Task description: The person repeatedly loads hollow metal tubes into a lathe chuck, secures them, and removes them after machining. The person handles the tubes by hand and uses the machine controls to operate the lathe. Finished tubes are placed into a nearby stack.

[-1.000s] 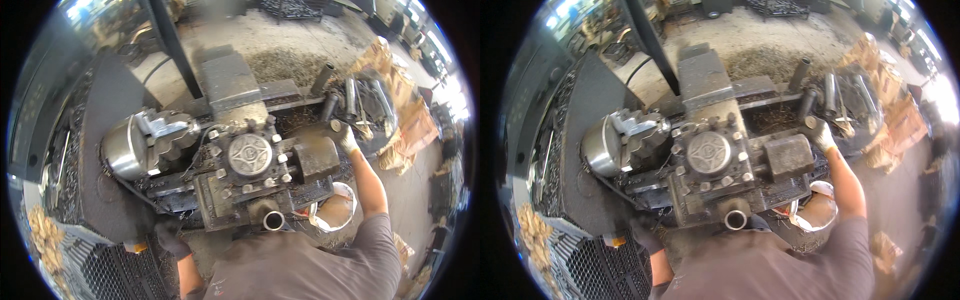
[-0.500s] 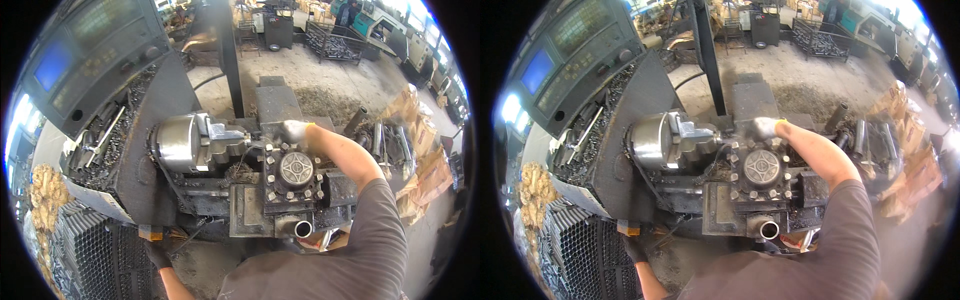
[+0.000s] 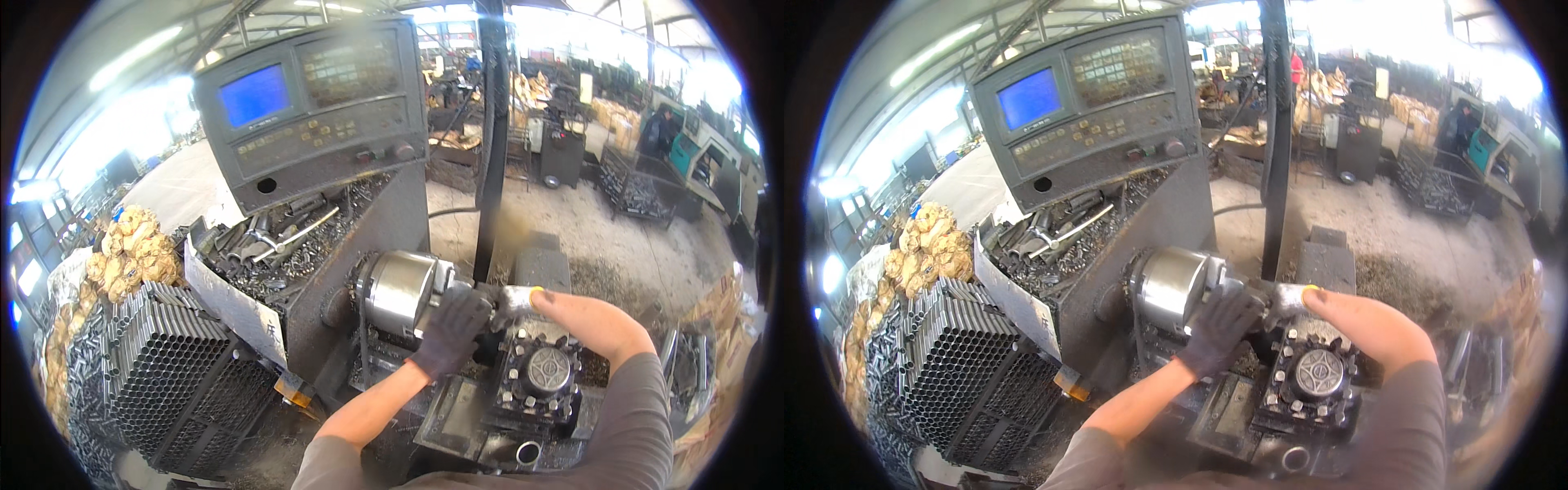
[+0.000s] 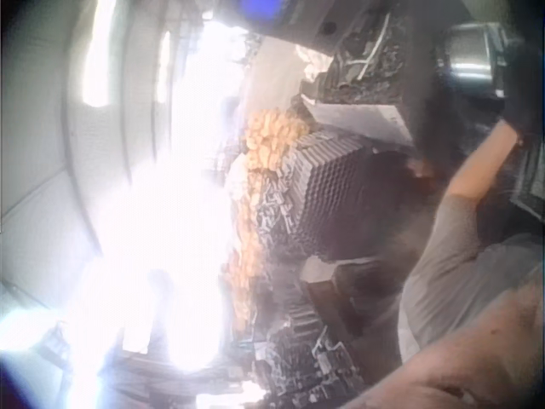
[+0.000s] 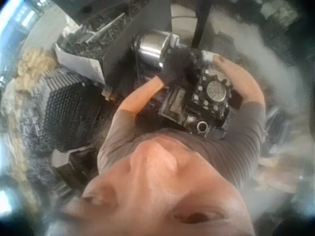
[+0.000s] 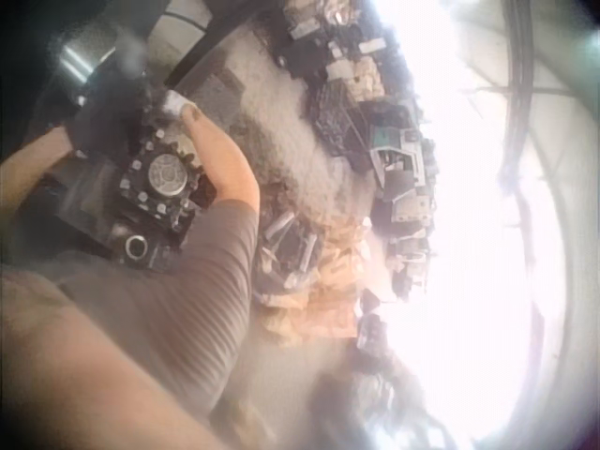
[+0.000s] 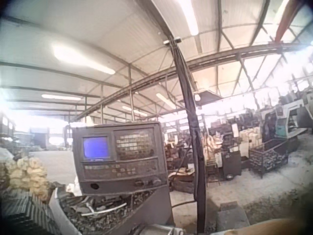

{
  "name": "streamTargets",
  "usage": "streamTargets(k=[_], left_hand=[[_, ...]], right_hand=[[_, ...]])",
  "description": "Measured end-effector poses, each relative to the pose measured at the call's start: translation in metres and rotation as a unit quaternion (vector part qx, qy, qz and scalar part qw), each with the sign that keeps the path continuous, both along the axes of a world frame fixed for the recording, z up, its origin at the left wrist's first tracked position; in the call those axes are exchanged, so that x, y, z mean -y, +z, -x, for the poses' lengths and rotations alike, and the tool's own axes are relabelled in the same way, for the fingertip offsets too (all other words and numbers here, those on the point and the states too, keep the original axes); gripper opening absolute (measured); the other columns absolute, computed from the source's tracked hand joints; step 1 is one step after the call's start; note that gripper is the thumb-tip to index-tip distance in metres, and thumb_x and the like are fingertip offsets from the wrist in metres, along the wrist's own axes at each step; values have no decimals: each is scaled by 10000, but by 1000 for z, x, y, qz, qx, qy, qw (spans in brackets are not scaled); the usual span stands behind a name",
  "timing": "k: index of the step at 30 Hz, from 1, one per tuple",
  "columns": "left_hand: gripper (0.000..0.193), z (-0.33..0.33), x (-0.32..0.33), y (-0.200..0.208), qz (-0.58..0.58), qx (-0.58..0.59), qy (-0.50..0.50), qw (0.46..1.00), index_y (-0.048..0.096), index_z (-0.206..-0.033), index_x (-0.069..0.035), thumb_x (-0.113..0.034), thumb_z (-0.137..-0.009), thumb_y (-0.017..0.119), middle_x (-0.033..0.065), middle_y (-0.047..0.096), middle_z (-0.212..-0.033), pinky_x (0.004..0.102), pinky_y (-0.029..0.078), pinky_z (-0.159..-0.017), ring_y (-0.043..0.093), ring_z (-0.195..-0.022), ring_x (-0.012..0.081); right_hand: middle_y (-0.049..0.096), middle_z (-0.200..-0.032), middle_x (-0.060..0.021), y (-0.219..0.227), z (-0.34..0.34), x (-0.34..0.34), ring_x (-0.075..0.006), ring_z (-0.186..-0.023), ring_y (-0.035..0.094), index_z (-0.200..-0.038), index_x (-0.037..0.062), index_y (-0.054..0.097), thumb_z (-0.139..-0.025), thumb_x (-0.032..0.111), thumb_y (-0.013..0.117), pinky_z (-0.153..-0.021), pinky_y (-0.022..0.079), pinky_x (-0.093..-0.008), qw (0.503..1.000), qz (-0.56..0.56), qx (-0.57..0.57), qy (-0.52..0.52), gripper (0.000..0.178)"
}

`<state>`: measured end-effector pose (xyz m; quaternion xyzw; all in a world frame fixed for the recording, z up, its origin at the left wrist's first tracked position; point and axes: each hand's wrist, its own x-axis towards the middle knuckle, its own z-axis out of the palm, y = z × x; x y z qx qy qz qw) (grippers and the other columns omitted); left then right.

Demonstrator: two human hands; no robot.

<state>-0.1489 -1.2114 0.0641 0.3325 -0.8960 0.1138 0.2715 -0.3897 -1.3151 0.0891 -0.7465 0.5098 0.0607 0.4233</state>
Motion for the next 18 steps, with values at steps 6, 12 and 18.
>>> streamTargets(k=[6, 12, 18], left_hand=[[772, 50, 37, -4, -10, 104, 23, 994, 529, -1522, -64, -385, -860, 763, 192, 549, -1521, 591, 180, -1326, 439, -1486, 395], [831, 58, 50, -10, -8, 66, 46, 997, 573, -1485, -120, -391, -749, 848, 182, 596, -1354, 603, 250, -1271, 475, -1399, 398], [756, 56, 49, -8, -50, -4, 13, 999, 605, -1445, -166, -338, -751, 850, 141, 582, -1389, 582, 328, -1217, 487, -1372, 396]], right_hand=[[779, -952, -139, -68, 33, 22, -236, -784, 729, -1086, 62, 796, -966, 241, 736, -727, 582, -367, 958, 224, -43, 176, 224], [780, -1091, -178, -98, 74, 36, -294, -1017, 743, -1204, 20, 756, -1056, 267, 612, -951, 578, -406, 948, 189, -124, 223, 322], [737, -1246, -152, -29, 60, 16, -256, -1043, 739, -1357, 8, 662, -1094, 209, 554, -910, 606, -398, 974, -29, -132, 180, 349]])
